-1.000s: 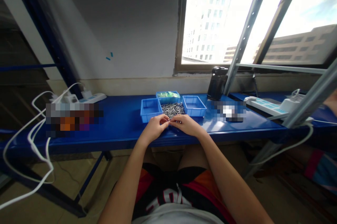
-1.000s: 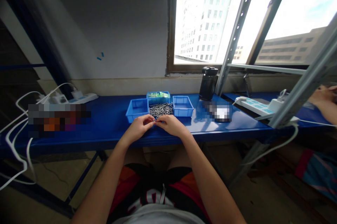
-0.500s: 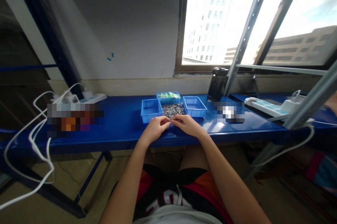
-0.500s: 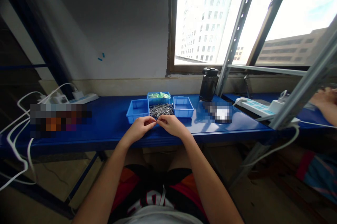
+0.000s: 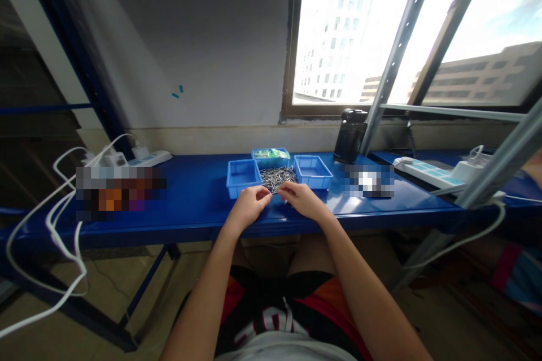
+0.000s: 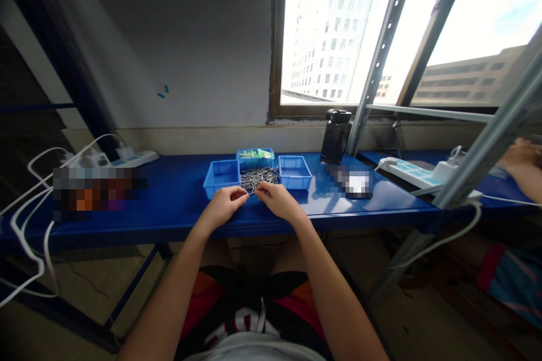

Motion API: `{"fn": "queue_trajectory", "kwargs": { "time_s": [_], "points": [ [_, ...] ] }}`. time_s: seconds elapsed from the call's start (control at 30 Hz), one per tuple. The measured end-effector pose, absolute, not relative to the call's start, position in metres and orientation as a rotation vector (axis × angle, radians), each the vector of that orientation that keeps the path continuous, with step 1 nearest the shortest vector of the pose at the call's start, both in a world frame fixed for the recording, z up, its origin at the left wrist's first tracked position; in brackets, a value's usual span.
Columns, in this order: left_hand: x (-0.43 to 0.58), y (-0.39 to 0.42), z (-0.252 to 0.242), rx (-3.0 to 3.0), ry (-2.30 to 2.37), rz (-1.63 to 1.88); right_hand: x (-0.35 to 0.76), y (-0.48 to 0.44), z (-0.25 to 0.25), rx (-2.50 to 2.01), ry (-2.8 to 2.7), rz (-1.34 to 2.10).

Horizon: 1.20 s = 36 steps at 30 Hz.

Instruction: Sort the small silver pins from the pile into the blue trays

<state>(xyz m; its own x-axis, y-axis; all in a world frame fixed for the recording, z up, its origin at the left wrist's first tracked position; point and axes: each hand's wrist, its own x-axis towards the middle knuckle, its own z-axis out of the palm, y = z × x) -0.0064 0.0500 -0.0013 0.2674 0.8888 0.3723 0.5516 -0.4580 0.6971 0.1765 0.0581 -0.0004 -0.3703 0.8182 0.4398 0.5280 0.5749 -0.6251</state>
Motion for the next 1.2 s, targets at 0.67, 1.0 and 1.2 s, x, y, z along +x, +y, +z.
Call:
{"fn": "queue_trajectory", "kwargs": {
  "time_s": [0.67, 1.0, 1.2],
  "points": [
    [-0.008, 0.045, 0.000, 2.081, 1.172, 1.077, 0.176, 0.060, -0.001, -1.007, -2.158, 0.450],
    [-0.006, 0.039, 0.005, 2.131, 1.146, 1.009, 0.175, 0.058, 0.001, -1.031, -2.134, 0.455],
    [-0.005, 0.036, 0.007, 2.169, 1.152, 0.956, 0.176, 0.060, -0.002, -1.072, -2.150, 0.443]
  ]
}}
